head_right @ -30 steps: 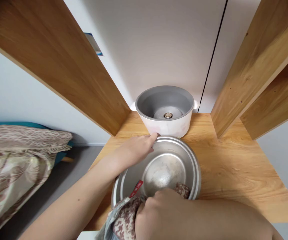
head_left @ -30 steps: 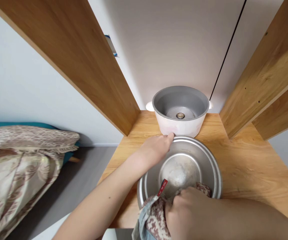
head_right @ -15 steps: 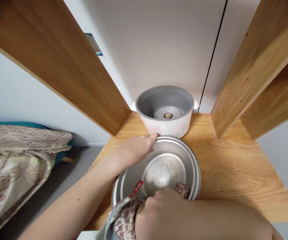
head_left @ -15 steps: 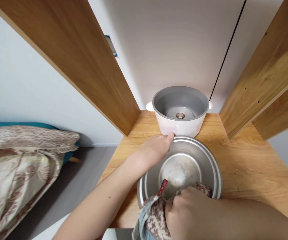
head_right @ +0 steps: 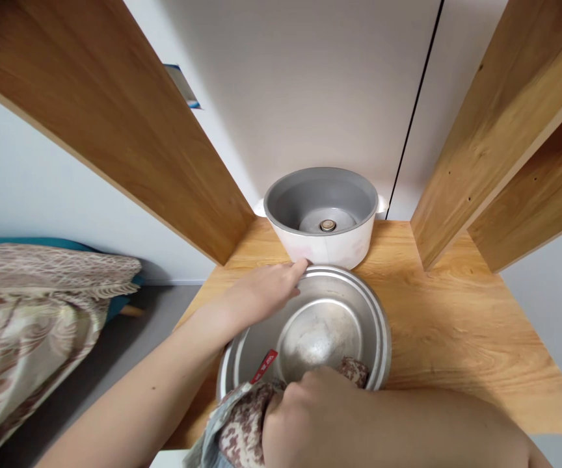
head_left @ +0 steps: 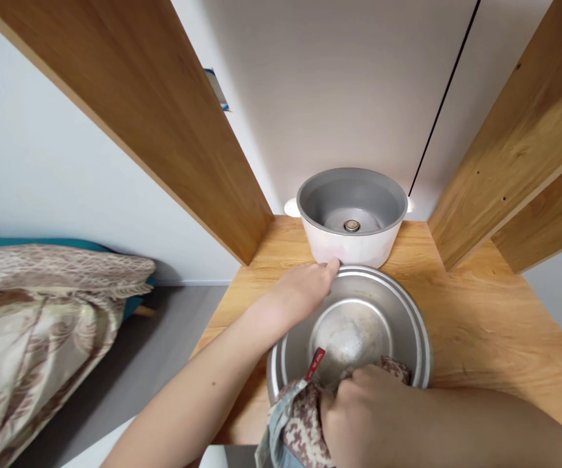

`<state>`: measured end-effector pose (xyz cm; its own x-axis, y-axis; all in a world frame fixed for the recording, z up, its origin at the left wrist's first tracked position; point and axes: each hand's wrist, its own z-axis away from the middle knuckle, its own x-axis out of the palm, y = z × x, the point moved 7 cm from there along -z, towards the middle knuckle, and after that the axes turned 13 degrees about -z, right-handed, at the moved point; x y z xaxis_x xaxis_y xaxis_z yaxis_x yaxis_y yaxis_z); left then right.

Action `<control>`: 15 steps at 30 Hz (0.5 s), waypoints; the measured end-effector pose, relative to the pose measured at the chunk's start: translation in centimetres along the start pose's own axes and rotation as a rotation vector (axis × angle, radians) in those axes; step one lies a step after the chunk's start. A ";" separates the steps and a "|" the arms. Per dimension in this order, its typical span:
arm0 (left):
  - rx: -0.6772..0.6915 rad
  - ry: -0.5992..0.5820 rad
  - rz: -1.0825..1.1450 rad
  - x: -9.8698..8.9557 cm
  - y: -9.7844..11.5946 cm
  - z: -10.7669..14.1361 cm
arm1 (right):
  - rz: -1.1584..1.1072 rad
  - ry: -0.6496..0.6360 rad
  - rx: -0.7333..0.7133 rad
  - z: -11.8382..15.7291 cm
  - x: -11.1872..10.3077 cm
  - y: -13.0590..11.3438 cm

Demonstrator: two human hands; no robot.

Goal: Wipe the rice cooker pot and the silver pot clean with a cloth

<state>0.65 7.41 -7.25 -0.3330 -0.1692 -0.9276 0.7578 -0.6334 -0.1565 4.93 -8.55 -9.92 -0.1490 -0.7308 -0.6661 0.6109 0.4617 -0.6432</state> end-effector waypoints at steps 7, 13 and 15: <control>0.010 -0.021 -0.053 -0.2 0.2 0.2 | 0.051 -0.007 -0.013 -0.1 0.2 0.0; 0.007 -0.002 -0.026 0.1 0.0 0.1 | 0.095 -0.017 -0.051 0.2 0.1 -0.3; 0.015 0.021 -0.014 0.2 -0.1 0.1 | 0.115 -0.023 -0.091 0.5 0.1 -0.6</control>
<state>0.43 7.37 -7.38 -0.3311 -0.1442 -0.9325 0.7445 -0.6471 -0.1642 4.94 -9.13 -9.48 -0.0642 -0.6813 -0.7292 0.5497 0.5857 -0.5956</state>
